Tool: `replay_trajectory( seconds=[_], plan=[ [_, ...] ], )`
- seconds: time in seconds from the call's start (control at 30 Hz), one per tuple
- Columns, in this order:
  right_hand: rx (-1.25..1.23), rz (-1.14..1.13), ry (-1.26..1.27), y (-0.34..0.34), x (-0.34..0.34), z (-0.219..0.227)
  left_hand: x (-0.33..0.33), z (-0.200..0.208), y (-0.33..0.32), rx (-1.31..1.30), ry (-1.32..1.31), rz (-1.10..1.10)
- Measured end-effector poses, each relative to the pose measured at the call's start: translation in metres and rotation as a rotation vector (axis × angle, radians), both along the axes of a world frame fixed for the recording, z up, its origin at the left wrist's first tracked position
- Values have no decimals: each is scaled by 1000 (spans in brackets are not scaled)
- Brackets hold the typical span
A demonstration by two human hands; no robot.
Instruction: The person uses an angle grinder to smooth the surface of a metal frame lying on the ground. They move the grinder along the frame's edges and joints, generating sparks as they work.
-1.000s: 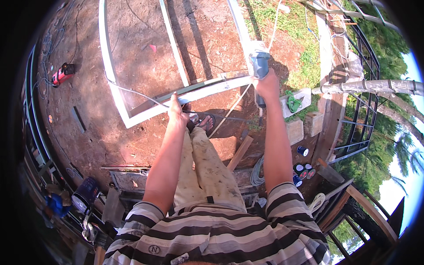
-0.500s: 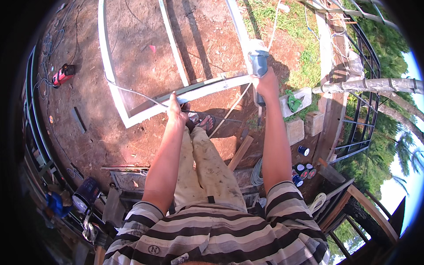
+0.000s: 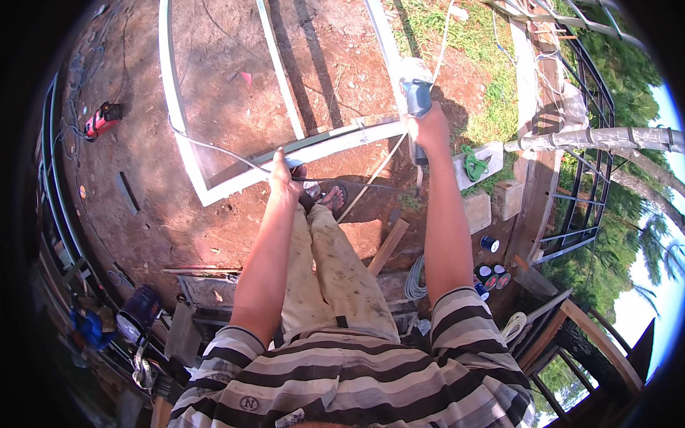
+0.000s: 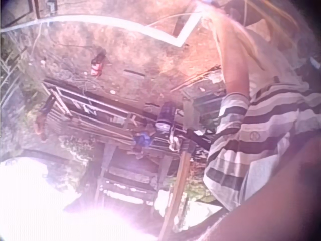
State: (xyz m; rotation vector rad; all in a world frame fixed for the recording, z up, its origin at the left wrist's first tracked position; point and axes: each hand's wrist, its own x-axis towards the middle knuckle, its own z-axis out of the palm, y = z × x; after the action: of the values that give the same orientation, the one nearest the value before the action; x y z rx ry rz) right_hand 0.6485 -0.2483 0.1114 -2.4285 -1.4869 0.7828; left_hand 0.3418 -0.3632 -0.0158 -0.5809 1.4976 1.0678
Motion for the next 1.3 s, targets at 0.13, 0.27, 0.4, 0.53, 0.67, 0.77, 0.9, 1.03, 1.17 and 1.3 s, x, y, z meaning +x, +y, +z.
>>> replay_trajectory(
  seconds=[0.13,0.27,0.4,0.53,0.67,0.77,0.9,1.03,1.17,1.3],
  plan=[
    [16,37,30,-11,21,-12,0,0,3,-17,-8,-5],
    [34,82,-9,2,14,-9,3,4,8,-78,8,26],
    [-11,-7,-40,-2,18,-10,-4,15,-3,47,-13,-66],
    [77,-149,147,-83,44,-7,-12,24,-43,246,48,-184],
    [64,-240,121,-140,32,7,-45,44,-107,186,199,-296],
    [63,-245,105,-151,19,6,-66,25,-160,129,447,-363],
    [45,-277,110,-154,10,3,-42,69,-157,29,917,-595],
    [46,-309,97,-150,4,-3,6,139,-129,351,1286,-1039],
    [62,-287,104,-143,5,-7,81,144,-93,680,709,-1214],
    [91,-237,55,-141,3,-1,165,100,-66,684,409,-1245]
  ],
)
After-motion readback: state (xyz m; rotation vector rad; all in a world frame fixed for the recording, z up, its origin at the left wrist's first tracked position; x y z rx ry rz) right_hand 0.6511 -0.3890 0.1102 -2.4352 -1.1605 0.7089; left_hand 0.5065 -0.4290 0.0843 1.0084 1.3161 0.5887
